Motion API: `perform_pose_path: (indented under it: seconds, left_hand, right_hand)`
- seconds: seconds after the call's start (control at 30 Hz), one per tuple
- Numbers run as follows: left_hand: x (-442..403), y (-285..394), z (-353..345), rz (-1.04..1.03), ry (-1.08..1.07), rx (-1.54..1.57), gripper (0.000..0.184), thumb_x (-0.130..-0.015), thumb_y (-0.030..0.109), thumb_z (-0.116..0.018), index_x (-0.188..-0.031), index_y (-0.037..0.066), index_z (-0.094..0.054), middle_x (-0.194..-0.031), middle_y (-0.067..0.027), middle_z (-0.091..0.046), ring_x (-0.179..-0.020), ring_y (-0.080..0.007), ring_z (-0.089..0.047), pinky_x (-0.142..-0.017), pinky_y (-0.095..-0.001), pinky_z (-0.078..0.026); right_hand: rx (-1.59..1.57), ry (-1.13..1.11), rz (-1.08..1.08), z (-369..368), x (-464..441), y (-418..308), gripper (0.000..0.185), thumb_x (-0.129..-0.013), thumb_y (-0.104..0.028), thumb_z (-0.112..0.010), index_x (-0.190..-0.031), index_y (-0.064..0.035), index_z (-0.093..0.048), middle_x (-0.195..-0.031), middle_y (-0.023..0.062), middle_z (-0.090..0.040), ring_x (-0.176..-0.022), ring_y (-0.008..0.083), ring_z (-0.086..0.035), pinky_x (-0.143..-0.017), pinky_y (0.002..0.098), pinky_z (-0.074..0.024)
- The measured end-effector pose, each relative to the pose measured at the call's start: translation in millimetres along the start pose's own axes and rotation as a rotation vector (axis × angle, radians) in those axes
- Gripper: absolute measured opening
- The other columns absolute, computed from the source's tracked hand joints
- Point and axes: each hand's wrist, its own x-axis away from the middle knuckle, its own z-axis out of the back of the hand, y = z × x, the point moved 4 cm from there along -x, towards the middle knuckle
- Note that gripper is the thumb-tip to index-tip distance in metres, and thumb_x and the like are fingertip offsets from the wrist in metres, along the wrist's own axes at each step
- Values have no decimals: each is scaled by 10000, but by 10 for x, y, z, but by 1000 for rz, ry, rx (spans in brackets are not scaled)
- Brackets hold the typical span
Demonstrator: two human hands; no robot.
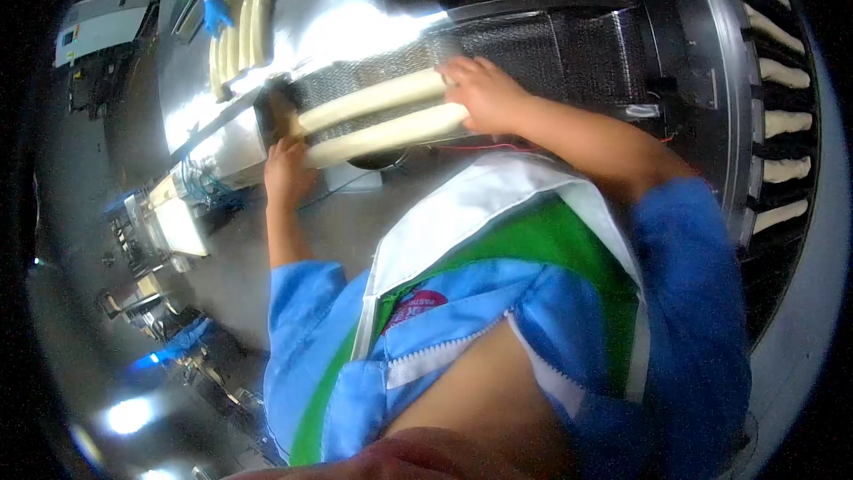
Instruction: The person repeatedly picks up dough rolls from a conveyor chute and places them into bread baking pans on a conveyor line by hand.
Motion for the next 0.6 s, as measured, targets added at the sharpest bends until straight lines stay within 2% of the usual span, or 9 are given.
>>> perform_pose_path:
  seconds: [0.2,0.27,0.3,0.33,0.37,0.43,0.5,0.53,0.6]
  left_hand:
    - [-218,3,-93,-168,137,33,406,-572,128,-715,-975,97,-683,-1270,-136,-537,-1171,-329,-487,-978,-394,-423]
    - [-391,-114,-425,-177,111,130,387,-623,144,-686,-1003,70,-678,-1325,-173,-496,-1231,-340,-445,-1018,-404,-394]
    - [-440,-102,-527,-280,16,-90,366,-690,183,-662,-1028,44,-676,-1331,-207,-481,-1247,-357,-430,-1039,-408,-377]
    - [-496,-79,-563,-135,-85,212,451,-768,185,-646,-1183,17,-598,-1325,-226,-484,-1235,-345,-454,-1035,-404,-378]
    - [-623,-75,-695,-152,-138,230,492,-756,220,-661,-1197,14,-586,-1332,-238,-470,-1241,-355,-444,-1041,-408,-369]
    - [-757,-207,-912,-205,-178,102,582,-733,291,-689,-1225,8,-561,-1344,-261,-443,-1252,-375,-425,-1052,-415,-352]
    - [-865,-288,-1043,-232,-183,20,676,-710,362,-718,-1253,2,-536,-1357,-284,-417,-1264,-394,-405,-1063,-422,-334]
    - [-834,-202,-961,-180,-191,-19,677,-701,366,-715,-1257,20,-542,-1356,-266,-430,-1269,-387,-404,-1067,-429,-330]
    - [-709,239,-614,-68,-242,-52,682,-683,376,-707,-1265,56,-554,-1353,-231,-456,-1279,-374,-401,-1077,-443,-323]
  right_hand:
    - [28,-74,-147,-127,-85,195,341,-635,-137,-711,-971,-80,-692,-1390,160,-419,-1288,333,-373,-1057,447,-340]
    - [-97,-124,-251,-114,-46,243,402,-647,-156,-719,-1041,-86,-680,-1325,180,-465,-1214,335,-444,-1029,410,-378]
    - [-167,-181,-337,-150,-39,285,427,-670,-166,-712,-1086,-86,-659,-1233,192,-507,-1142,340,-495,-1011,384,-395]
    - [-329,-94,-465,-254,-22,377,449,-690,-173,-703,-1125,-89,-636,-1172,197,-522,-1099,353,-525,-990,385,-409]
    - [-146,28,-362,-57,89,322,382,-676,-190,-708,-1047,-106,-676,-1168,174,-522,-1099,338,-505,-956,422,-425]
    - [-17,55,-132,-240,111,464,250,-633,-234,-726,-872,-160,-727,-1122,119,-501,-1101,301,-429,-909,468,-424]
    - [61,-107,-175,-255,146,586,263,-626,-241,-733,-884,-190,-729,-1130,120,-489,-1117,311,-420,-954,525,-392]
    - [48,-74,-220,-263,176,632,258,-627,-243,-734,-880,-194,-728,-1130,119,-491,-1128,319,-413,-971,543,-383]
    - [142,-69,-198,-150,334,602,218,-633,-235,-716,-836,-157,-726,-1136,146,-499,-1110,336,-446,-877,503,-470]
